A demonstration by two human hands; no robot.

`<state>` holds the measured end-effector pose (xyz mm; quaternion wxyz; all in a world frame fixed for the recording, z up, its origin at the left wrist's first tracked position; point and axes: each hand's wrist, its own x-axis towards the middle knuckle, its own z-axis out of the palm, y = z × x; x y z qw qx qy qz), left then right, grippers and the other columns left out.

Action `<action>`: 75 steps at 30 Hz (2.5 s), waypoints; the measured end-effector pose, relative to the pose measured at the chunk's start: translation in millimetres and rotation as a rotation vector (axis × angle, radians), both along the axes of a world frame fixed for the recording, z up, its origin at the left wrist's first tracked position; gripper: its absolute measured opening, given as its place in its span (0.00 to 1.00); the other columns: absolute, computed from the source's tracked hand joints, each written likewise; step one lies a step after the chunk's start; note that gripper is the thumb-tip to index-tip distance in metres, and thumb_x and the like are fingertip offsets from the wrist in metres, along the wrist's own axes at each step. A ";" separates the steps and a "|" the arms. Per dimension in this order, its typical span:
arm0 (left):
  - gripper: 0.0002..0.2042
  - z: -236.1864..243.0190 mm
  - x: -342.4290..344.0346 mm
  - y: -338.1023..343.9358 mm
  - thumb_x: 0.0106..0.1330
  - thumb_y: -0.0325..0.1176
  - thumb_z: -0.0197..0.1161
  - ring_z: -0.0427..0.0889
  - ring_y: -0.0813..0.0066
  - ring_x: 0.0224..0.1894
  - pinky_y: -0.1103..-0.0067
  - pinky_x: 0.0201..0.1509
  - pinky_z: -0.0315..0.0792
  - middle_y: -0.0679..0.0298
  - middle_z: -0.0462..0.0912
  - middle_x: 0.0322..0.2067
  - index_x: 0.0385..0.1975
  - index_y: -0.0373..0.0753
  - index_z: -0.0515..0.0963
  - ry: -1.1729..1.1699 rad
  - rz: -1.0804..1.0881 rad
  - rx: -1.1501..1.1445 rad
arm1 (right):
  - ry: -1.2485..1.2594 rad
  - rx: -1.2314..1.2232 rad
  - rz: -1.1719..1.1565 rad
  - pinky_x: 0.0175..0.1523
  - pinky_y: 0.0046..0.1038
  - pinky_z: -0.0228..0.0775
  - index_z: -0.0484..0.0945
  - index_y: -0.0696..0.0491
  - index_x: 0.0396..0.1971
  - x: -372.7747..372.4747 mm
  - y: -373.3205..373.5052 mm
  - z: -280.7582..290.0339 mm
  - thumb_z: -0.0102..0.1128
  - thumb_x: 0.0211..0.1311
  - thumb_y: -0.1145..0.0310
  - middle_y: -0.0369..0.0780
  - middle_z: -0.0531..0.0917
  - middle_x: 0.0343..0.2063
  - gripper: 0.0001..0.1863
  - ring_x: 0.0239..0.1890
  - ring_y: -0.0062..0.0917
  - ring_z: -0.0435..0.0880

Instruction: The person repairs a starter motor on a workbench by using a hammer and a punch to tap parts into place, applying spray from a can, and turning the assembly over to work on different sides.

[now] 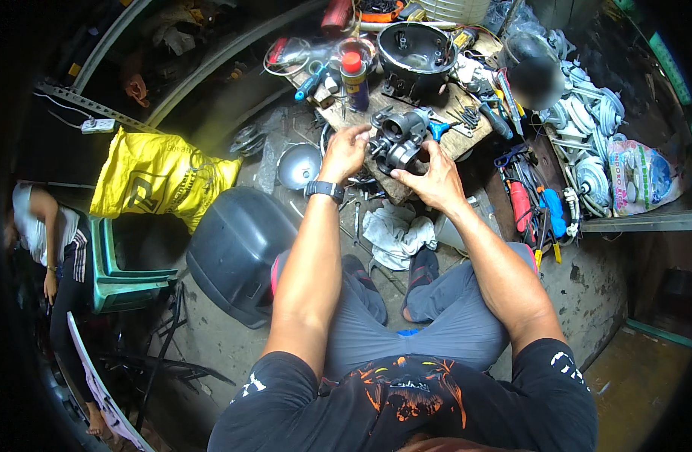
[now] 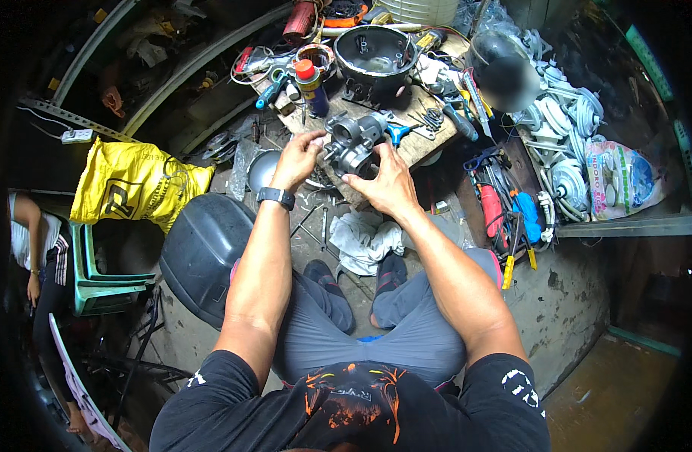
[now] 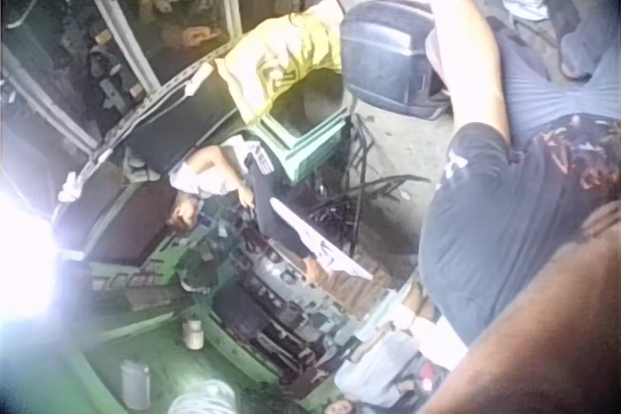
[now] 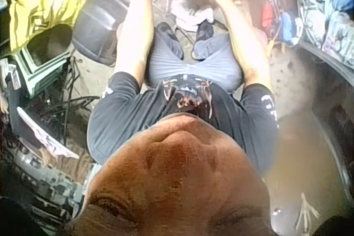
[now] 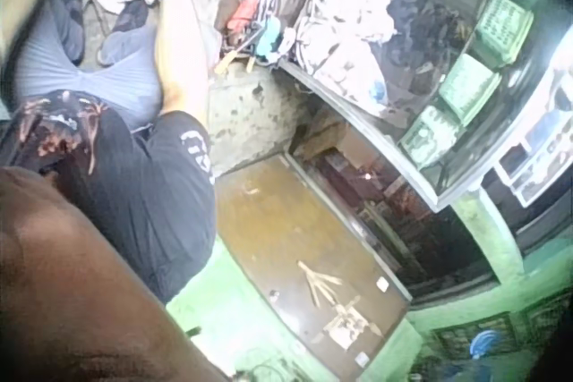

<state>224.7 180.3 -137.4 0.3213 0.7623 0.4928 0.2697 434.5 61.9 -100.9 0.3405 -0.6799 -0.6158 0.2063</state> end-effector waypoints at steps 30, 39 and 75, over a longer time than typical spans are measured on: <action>0.10 47.9 20.3 -20.1 0.72 0.34 0.67 0.74 0.86 0.30 0.84 0.36 0.70 0.71 0.81 0.30 0.40 0.32 0.82 -0.525 0.186 -0.355 | 1.007 -0.342 0.187 0.42 0.24 0.73 0.83 0.53 0.40 47.8 44.7 29.7 0.65 0.65 0.50 0.35 0.85 0.33 0.20 0.33 0.19 0.81; 0.13 46.6 14.2 -26.4 0.71 0.37 0.68 0.75 0.87 0.32 0.85 0.37 0.70 0.71 0.81 0.31 0.43 0.33 0.81 -0.452 0.123 -0.373 | 0.941 -0.382 0.192 0.44 0.24 0.74 0.82 0.53 0.43 52.3 42.2 27.8 0.67 0.63 0.50 0.34 0.84 0.36 0.21 0.34 0.18 0.81; 0.68 50.6 10.0 -12.9 0.36 0.43 0.89 0.62 0.48 0.75 0.66 0.79 0.58 0.43 0.62 0.72 0.77 0.33 0.47 -0.140 -0.330 0.163 | 1.212 -0.355 0.164 0.48 0.28 0.82 0.76 0.57 0.58 78.3 37.3 33.4 0.68 0.67 0.65 0.40 0.87 0.45 0.23 0.41 0.24 0.88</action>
